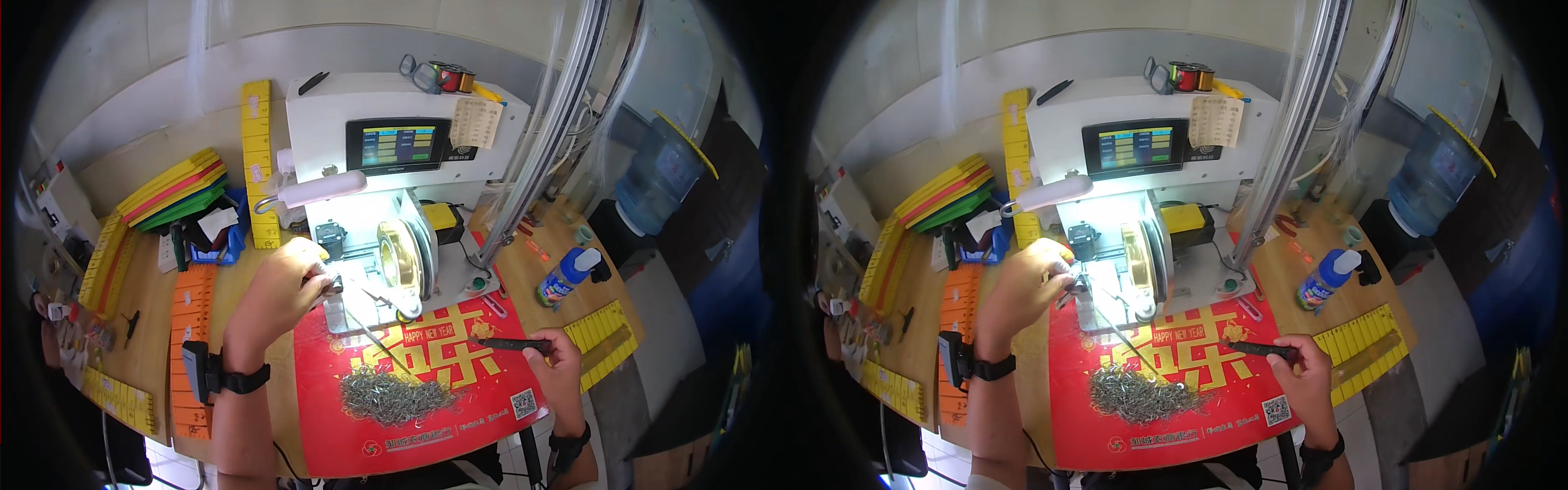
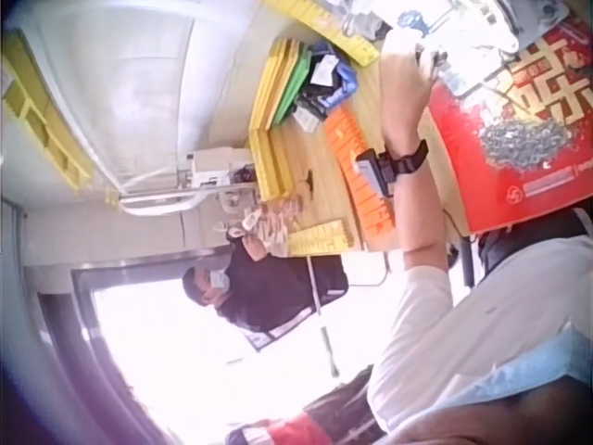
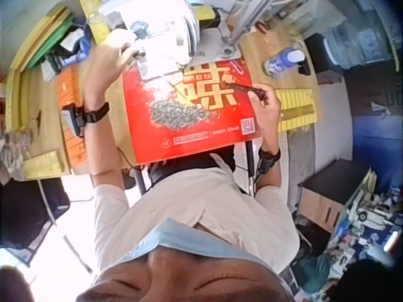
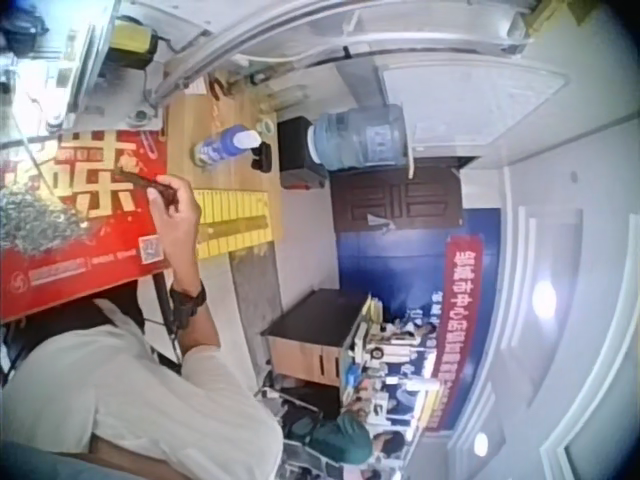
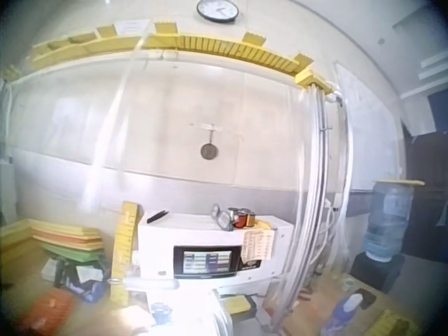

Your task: Assembling electronic components using a specialized machine and hand tools.

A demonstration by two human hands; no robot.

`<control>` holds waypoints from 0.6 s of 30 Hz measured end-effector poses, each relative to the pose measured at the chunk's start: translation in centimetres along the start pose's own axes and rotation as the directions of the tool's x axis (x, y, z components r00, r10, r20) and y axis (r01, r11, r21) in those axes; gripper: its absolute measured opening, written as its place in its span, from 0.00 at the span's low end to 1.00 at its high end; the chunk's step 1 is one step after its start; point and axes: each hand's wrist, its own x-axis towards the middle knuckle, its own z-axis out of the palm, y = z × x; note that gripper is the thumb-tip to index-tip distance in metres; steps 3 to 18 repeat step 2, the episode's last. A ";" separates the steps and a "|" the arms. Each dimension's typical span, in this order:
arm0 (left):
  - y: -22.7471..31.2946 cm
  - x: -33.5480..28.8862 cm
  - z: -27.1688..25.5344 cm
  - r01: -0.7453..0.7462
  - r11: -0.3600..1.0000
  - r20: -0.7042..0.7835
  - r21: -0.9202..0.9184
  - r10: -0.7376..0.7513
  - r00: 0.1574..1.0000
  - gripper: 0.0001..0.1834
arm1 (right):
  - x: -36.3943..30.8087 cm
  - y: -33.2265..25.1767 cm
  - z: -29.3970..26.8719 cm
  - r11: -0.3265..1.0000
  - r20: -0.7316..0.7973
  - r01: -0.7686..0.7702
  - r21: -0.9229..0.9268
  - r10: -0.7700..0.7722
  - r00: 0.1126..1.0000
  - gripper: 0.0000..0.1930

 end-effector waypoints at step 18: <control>0.1 0.0 -0.3 0.022 0.999 0.025 0.043 -0.023 0.999 0.07 | 0.4 -0.6 0.8 0.996 0.038 0.080 0.045 -0.082 0.996 0.13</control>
